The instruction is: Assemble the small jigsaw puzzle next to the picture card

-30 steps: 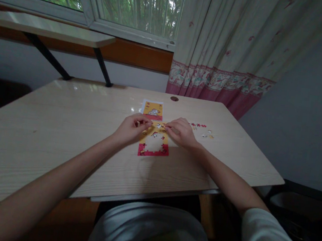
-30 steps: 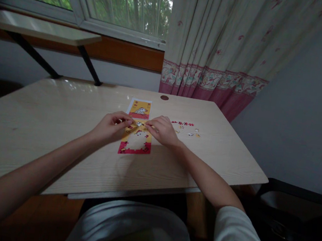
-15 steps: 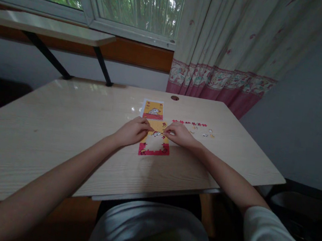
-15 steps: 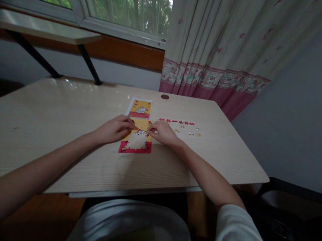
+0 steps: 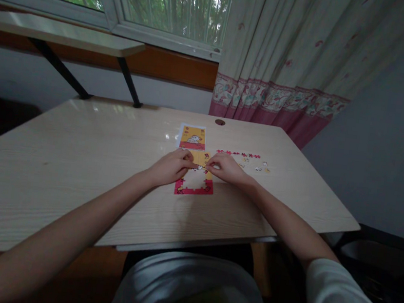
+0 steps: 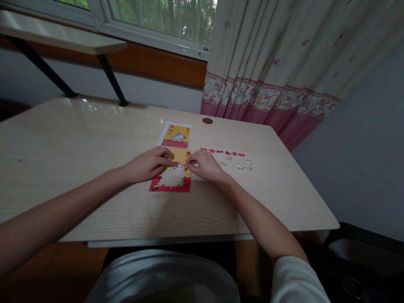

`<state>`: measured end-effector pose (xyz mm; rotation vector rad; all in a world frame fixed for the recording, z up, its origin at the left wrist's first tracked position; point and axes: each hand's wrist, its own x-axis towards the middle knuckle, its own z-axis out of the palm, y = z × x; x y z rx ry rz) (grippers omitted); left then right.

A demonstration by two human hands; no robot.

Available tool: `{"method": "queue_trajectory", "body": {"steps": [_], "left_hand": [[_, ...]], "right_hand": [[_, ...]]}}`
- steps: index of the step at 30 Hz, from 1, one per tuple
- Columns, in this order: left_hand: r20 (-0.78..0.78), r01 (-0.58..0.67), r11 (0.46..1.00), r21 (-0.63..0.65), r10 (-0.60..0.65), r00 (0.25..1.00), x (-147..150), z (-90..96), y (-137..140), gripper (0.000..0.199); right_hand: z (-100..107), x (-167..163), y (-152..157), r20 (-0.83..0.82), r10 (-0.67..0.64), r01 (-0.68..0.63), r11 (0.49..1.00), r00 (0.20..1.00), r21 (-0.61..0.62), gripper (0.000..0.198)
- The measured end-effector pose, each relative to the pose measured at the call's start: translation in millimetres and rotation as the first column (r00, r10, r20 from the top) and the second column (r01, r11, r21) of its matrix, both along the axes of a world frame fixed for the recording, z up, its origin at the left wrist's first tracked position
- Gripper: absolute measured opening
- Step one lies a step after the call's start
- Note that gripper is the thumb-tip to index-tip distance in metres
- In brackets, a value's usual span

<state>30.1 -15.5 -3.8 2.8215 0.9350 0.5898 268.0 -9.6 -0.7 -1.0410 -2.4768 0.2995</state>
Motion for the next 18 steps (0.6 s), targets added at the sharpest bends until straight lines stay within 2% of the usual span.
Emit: {"method": "queue_trajectory", "body": {"steps": [7,13,18], "left_hand": [[-0.121,-0.019,0.994,0.107,0.032,0.992,3,3.7,-4,0.031],[-0.210,-0.039,0.986,0.161,0.073,0.975,7,9.2,-9,0.029],[-0.234,-0.037,0.981,0.188,0.081,0.969,10,12.9,-12,0.027]], "right_hand": [[3,4,-1,0.037,0.073,-0.075,0.996,0.997,0.044,0.012],[8,5,-2,0.132,0.113,-0.118,0.993,0.985,0.032,0.016],[16,2,-6,0.264,0.112,-0.137,0.988,0.958,0.077,0.018]]}}
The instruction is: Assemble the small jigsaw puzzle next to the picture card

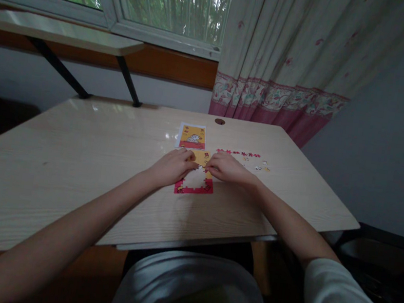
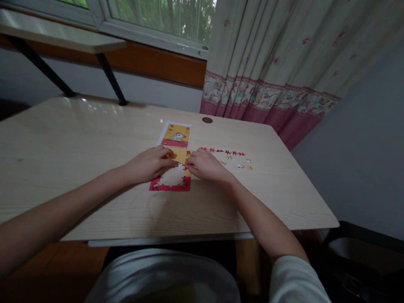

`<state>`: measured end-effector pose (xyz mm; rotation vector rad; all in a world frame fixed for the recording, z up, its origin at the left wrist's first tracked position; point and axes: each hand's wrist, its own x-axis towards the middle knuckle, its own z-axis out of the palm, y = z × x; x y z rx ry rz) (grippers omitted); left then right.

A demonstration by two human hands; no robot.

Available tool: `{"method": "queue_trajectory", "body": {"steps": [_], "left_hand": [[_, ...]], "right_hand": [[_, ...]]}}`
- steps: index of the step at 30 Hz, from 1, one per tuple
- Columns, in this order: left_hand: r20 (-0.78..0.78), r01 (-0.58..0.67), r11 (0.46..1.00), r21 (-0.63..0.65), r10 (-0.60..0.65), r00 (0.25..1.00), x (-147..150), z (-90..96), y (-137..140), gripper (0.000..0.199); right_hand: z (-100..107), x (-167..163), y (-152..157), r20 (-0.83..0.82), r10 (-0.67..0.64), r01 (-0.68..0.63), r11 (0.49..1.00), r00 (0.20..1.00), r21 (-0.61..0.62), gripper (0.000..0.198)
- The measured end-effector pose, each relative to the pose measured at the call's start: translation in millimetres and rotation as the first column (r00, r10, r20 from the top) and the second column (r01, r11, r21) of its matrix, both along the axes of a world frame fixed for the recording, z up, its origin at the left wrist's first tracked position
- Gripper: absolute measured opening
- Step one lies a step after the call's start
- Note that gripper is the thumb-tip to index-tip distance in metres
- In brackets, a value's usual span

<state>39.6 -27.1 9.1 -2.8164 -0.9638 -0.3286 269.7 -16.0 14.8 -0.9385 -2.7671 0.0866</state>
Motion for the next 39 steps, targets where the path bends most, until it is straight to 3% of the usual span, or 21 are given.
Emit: {"method": "queue_trajectory", "body": {"steps": [7,13,16,19,23,29,33,36,39], "left_hand": [[-0.032,0.000,1.000,-0.003,0.000,1.000,0,1.0,0,0.027],[-0.007,0.003,0.999,-0.042,-0.003,1.000,-3,-0.5,1,0.032],[0.053,0.011,0.996,-0.087,-0.007,0.999,-10,0.6,5,0.035],[0.121,0.008,0.996,-0.093,0.003,0.993,-22,3.2,12,0.032],[0.139,-0.030,0.996,-0.084,0.041,0.989,-40,5.3,22,0.033],[0.100,-0.081,0.990,-0.113,0.092,0.991,-55,3.4,31,0.035],[0.078,-0.087,0.988,-0.130,0.098,0.992,-54,2.0,31,0.036],[0.080,-0.072,0.988,-0.140,0.084,0.993,-52,1.8,31,0.037],[0.089,-0.066,0.987,-0.147,0.080,0.993,-51,1.5,30,0.038]], "right_hand": [[6,0,-4,0.053,-0.001,0.002,1.000,0.999,-0.012,0.023],[4,6,-2,-0.066,-0.014,0.003,0.988,0.998,-0.157,0.024],[3,14,0,-0.184,-0.104,0.056,0.967,0.977,-0.248,0.024],[11,30,7,-0.273,-0.239,0.169,0.952,0.932,-0.255,0.024],[28,62,25,-0.239,-0.346,0.280,0.921,0.907,-0.269,0.022],[31,126,51,-0.136,-0.505,0.454,0.843,0.852,-0.290,0.023],[18,173,48,-0.206,-0.622,0.574,0.780,0.755,-0.250,0.025],[6,200,40,-0.270,-0.734,0.700,0.678,0.624,-0.225,0.027],[-1,215,32,-0.211,-0.789,0.748,0.615,0.578,-0.250,0.026]]}}
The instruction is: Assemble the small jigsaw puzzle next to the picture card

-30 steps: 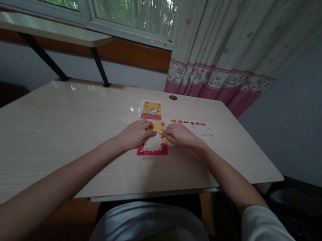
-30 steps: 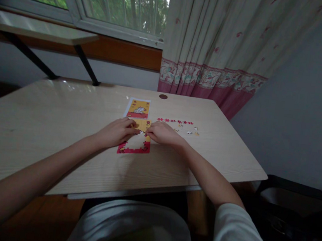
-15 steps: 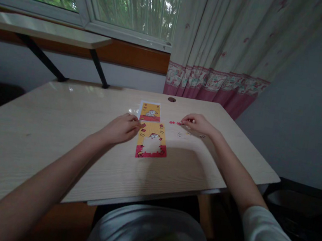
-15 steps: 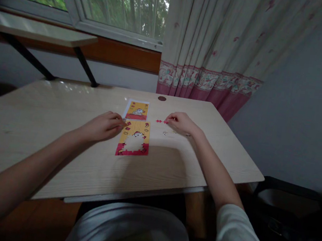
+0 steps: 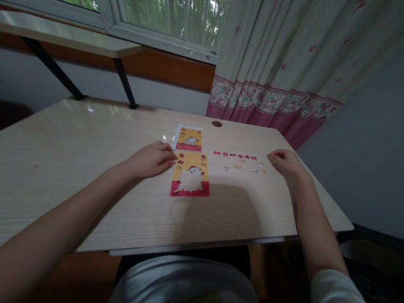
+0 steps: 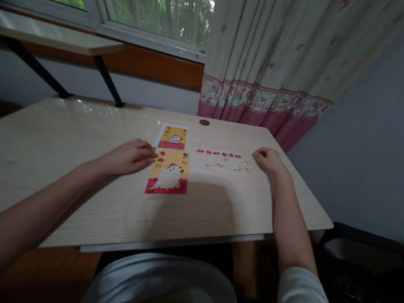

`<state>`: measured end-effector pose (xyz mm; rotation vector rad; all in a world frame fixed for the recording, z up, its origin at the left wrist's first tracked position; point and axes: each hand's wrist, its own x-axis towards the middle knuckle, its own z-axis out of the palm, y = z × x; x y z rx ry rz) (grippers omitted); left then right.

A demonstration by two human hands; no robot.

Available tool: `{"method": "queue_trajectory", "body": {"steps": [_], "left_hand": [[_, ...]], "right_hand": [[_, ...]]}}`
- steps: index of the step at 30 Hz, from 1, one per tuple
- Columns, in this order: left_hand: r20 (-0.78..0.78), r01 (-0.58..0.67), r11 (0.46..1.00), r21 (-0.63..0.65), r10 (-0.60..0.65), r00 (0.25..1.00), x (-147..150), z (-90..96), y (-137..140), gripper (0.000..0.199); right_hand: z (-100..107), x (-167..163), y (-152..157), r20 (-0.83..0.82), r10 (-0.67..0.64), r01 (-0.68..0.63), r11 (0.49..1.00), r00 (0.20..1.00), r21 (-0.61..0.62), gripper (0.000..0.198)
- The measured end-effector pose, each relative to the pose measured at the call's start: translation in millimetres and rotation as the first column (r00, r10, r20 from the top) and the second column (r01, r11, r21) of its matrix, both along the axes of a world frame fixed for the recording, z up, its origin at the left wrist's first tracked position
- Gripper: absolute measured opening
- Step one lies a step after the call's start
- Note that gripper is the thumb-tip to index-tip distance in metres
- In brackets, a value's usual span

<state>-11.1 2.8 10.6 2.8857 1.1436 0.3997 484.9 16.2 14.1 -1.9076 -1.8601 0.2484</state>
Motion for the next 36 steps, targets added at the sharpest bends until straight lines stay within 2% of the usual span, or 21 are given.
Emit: {"method": "queue_trajectory", "body": {"steps": [7,9,17,23,27,31,36], "left_hand": [[0.008,0.005,1.000,0.013,-0.005,1.000,2,-1.0,-1,0.036],[0.002,0.009,1.000,0.019,-0.009,1.000,3,-1.5,-1,0.036],[-0.061,0.015,0.998,0.058,-0.011,0.998,1,-4.5,1,0.039],[-0.047,0.005,0.999,0.054,-0.003,0.999,2,-2.9,-1,0.037],[-0.056,0.001,0.998,0.056,0.002,0.998,2,-2.8,-1,0.036],[-0.055,-0.009,0.999,0.050,0.011,0.998,2,-2.2,-1,0.035],[-0.015,0.000,0.999,0.037,0.001,1.000,2,-2.3,-2,0.036]], "right_hand": [[-1,-5,-3,-0.046,0.137,-0.143,0.974,0.989,-0.177,0.026],[-5,-8,-2,-0.073,0.166,-0.178,0.964,0.983,-0.195,0.026],[-18,-30,1,-0.108,0.234,-0.247,0.959,0.966,-0.135,0.031],[-15,-52,-2,-0.057,0.291,-0.295,0.950,0.955,-0.100,0.033],[-9,-50,-5,-0.059,0.295,-0.299,0.950,0.954,-0.092,0.035],[-2,-33,-8,-0.117,0.260,-0.278,0.945,0.958,-0.175,0.035],[6,-13,-12,-0.166,0.240,-0.284,0.894,0.956,-0.346,0.040]]}}
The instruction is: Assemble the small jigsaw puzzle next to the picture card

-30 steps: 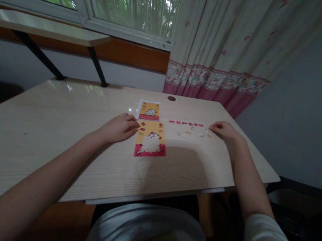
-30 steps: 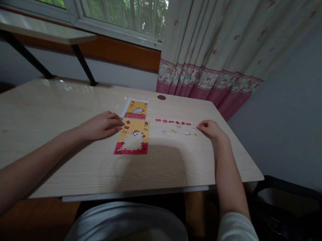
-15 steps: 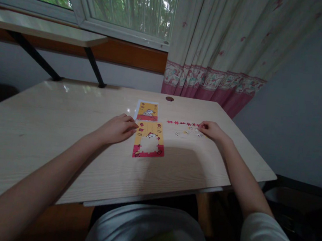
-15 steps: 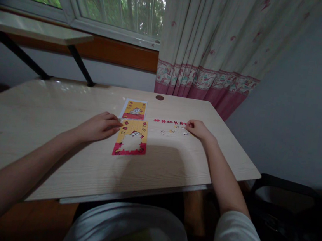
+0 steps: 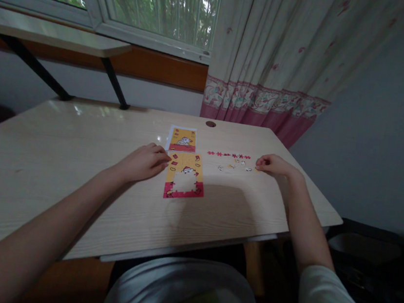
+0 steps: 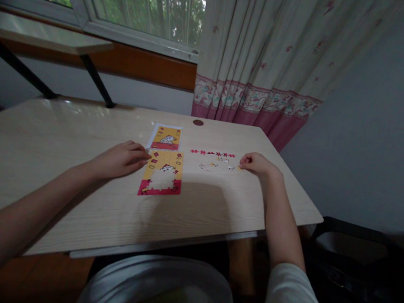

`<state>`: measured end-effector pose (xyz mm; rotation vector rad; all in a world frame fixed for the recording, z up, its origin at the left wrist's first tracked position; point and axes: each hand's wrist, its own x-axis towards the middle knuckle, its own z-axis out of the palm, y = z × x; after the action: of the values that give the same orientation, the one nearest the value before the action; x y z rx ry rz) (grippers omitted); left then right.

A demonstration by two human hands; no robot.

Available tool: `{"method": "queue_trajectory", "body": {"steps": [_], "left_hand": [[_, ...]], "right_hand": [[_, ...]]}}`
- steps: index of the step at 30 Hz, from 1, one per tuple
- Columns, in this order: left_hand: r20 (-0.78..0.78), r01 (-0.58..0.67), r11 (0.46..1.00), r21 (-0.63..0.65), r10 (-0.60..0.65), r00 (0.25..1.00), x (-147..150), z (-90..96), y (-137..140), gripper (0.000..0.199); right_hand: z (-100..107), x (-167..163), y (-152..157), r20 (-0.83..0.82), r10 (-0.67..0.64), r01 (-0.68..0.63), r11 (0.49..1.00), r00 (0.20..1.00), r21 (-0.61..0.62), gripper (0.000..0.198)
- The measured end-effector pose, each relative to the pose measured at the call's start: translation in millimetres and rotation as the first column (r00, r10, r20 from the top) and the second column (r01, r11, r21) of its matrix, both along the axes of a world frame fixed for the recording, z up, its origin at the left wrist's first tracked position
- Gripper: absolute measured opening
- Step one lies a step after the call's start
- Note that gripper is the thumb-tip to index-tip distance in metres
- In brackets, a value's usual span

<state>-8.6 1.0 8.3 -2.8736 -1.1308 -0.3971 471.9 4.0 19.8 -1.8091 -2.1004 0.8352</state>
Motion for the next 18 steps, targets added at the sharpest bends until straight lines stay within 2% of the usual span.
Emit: {"method": "queue_trajectory", "body": {"steps": [4,13,18], "left_hand": [[-0.015,0.000,1.000,0.008,0.000,1.000,-1,-2.0,2,0.037],[0.011,0.004,1.000,-0.005,-0.004,1.000,0,-1.1,1,0.035],[-0.034,-0.001,1.000,0.004,0.001,0.999,-1,-1.2,1,0.039]], "right_hand": [[2,-1,-3,-0.033,-0.001,-0.002,0.997,0.999,-0.084,0.042],[-9,-15,5,-0.061,0.058,-0.061,0.997,0.996,-0.052,0.035],[-11,-15,5,-0.068,0.066,-0.067,0.998,0.996,-0.018,0.034]]}}
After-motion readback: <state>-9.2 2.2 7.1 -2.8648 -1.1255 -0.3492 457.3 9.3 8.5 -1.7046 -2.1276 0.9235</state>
